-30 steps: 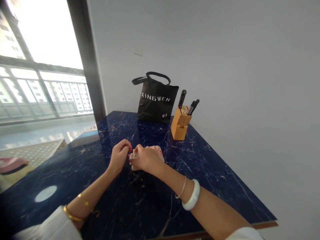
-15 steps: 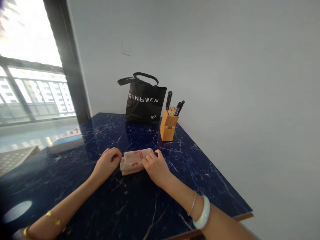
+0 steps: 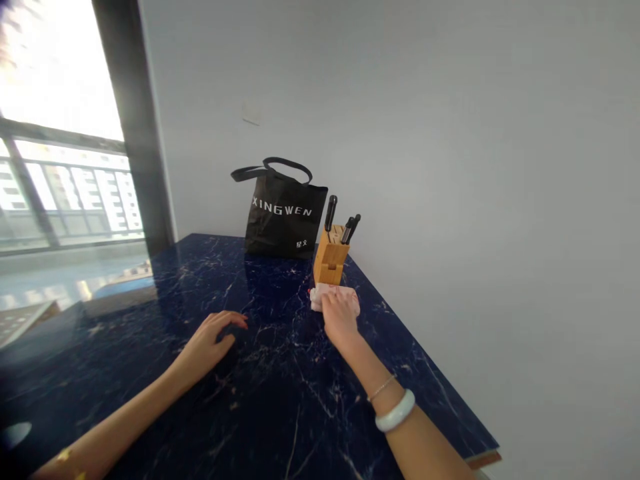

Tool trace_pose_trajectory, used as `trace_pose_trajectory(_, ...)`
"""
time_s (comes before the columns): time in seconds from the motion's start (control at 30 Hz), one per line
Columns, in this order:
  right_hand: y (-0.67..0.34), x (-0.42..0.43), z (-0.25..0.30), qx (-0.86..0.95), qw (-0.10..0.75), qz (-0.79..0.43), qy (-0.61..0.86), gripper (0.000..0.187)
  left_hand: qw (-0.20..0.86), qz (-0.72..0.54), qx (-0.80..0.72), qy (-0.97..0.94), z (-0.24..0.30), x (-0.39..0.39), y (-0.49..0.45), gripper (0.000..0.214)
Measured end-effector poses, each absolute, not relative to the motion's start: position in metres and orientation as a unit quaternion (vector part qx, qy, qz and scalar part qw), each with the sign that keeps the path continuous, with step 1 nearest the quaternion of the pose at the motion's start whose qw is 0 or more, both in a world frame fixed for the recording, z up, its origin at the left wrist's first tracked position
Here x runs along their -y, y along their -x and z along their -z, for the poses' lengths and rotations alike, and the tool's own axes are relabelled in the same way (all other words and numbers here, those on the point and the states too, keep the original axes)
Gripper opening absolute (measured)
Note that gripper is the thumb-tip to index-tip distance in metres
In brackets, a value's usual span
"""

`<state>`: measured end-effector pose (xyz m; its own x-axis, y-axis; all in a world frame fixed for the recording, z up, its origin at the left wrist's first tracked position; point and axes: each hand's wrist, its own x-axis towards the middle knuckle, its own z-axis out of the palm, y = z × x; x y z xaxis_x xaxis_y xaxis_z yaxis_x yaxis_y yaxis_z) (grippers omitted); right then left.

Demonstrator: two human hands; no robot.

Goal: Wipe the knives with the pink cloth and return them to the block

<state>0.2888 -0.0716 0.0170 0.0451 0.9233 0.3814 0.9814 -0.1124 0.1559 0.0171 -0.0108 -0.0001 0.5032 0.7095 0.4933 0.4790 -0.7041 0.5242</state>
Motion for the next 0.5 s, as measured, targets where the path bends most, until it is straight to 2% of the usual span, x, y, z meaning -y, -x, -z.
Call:
trace_pose_trajectory(0.13,-0.239,0.064,-0.005,0.772,0.105,0.058,0.624,0.050,0.162,-0.338,-0.328,-0.867,0.008,0.016,-0.021,0.037)
trace_pose_trajectory(0.27,-0.228,0.065,0.004,0.787,0.115,-0.070,0.602,0.065,0.153,-0.312,-0.313,-0.884,0.017,0.018,-0.024,0.035)
trace_pose_trajectory(0.5,-0.233,0.071,0.010,0.775,0.121,-0.087,0.614,0.061,0.167,-0.301,-0.338,-0.876,0.024,0.016,-0.026,0.036)
